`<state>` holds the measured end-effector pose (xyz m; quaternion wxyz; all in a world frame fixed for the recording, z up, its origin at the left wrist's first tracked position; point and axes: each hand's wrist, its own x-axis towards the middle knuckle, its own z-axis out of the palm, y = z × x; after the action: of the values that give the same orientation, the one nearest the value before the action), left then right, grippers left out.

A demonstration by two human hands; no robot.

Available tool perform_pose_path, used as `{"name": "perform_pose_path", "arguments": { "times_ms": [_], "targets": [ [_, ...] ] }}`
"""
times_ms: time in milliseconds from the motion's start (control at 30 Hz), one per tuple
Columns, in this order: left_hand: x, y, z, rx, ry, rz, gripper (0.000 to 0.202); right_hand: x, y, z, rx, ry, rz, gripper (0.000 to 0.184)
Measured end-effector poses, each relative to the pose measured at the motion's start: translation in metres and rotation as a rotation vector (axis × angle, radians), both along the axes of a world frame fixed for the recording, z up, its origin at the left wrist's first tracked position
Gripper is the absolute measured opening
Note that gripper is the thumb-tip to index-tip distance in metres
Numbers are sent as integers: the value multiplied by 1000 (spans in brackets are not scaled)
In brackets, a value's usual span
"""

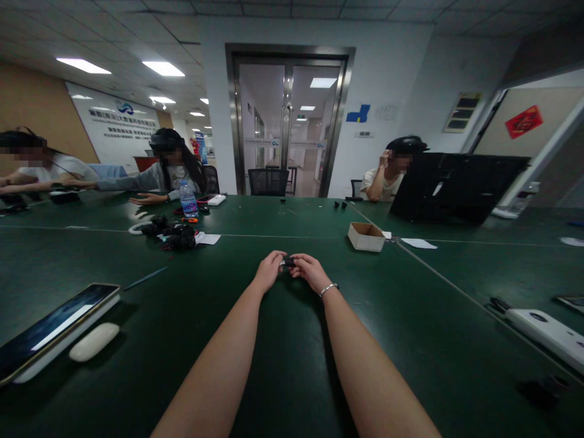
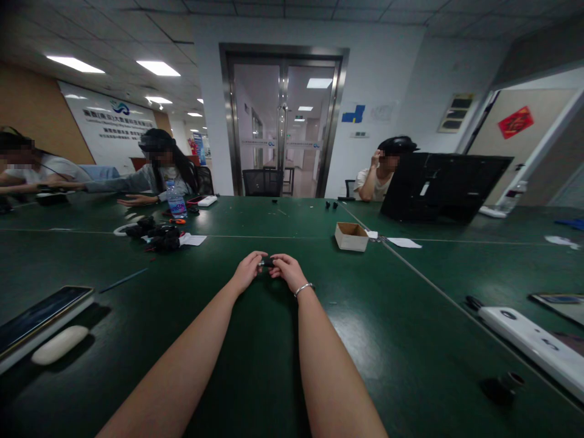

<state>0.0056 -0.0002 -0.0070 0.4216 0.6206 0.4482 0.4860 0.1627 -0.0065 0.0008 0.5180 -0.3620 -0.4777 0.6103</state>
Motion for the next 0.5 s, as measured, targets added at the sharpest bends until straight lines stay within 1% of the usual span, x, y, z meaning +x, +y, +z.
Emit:
{"name": "perform_pose_path", "arguments": {
  "times_ms": [100, 233, 400, 500],
  "targets": [
    [0, 0, 0, 15, -8, 1, 31, 0, 0, 0, 0, -3, -12, 14],
    [0, 2, 0, -16, -13, 3, 32, 0, 0, 0, -6, -11, -13, 14],
    [0, -2, 4, -4, -38, -69, 35, 1, 1, -1, -1, 18, -23, 15],
    [0, -3, 5, -39, -38, -86, 32, 0, 0, -1, -6, 12, -22, 15]
  ]
}}
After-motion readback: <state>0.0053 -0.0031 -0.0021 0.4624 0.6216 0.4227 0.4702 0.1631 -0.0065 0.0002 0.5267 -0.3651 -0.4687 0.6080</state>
